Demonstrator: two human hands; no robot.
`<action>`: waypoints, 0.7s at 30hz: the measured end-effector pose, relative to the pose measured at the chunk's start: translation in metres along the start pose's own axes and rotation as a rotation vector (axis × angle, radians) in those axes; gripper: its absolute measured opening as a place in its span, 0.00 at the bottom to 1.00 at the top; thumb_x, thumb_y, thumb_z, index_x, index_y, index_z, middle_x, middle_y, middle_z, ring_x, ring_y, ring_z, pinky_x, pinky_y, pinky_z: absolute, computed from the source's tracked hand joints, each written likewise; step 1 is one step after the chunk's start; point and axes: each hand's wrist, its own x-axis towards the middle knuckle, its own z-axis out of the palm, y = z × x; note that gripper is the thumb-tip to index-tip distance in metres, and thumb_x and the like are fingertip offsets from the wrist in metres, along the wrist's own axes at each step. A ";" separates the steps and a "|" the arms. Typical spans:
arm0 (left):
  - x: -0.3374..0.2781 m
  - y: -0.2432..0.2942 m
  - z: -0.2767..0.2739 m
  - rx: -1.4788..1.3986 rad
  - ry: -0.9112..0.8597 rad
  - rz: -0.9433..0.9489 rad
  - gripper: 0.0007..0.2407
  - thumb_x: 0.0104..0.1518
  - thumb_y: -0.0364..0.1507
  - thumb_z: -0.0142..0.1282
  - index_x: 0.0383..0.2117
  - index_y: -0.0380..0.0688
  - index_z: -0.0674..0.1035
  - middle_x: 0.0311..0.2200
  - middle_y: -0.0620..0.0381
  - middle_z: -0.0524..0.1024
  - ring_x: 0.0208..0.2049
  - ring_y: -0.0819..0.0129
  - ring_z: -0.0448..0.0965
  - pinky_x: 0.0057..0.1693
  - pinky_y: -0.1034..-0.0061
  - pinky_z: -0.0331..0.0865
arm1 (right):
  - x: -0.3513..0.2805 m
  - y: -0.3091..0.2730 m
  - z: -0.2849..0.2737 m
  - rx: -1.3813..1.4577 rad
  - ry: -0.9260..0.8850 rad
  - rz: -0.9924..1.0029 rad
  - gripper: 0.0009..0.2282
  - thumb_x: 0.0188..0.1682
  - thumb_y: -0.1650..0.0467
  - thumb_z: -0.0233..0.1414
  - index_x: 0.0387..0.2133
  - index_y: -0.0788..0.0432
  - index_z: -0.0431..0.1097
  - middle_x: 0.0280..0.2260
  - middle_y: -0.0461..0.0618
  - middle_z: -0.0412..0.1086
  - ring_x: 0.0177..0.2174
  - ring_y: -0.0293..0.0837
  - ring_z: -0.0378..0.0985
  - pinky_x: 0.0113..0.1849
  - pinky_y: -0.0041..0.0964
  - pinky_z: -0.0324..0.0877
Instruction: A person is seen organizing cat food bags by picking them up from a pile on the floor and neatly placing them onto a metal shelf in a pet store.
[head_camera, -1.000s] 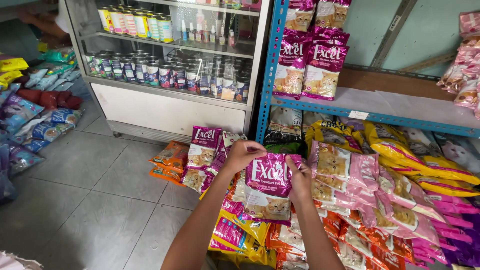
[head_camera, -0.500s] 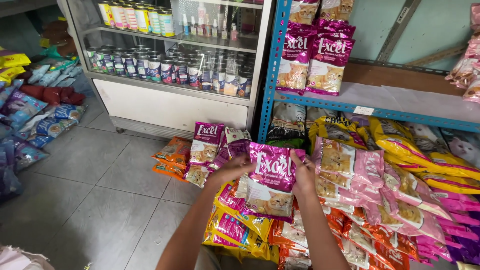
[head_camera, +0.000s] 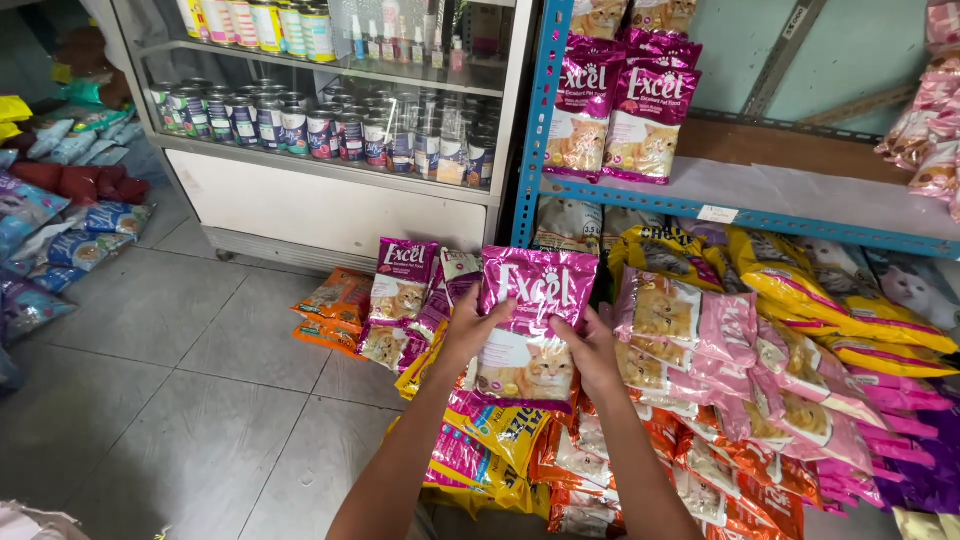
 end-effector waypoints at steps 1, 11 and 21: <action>0.001 0.006 0.000 0.001 0.003 0.003 0.20 0.51 0.35 0.73 0.45 0.40 0.76 0.38 0.50 0.79 0.41 0.65 0.79 0.52 0.67 0.73 | 0.001 -0.004 0.001 0.001 -0.004 -0.001 0.21 0.43 0.70 0.66 0.52 0.58 0.73 0.39 0.51 0.76 0.40 0.43 0.78 0.46 0.42 0.74; 0.015 -0.004 0.011 -0.048 -0.116 -0.039 0.21 0.45 0.30 0.77 0.40 0.39 0.75 0.29 0.51 0.79 0.27 0.71 0.76 0.31 0.81 0.69 | -0.004 -0.036 -0.014 -0.120 -0.009 0.182 0.34 0.47 0.60 0.61 0.63 0.60 0.54 0.60 0.62 0.53 0.60 0.58 0.55 0.60 0.56 0.55; 0.079 -0.008 0.049 -0.012 -0.266 -0.013 0.31 0.34 0.26 0.82 0.47 0.39 0.74 0.38 0.53 0.76 0.39 0.67 0.74 0.46 0.75 0.71 | 0.055 -0.012 -0.068 0.000 -0.172 0.148 0.40 0.44 0.73 0.62 0.70 0.56 0.46 0.64 0.55 0.56 0.60 0.48 0.62 0.59 0.51 0.60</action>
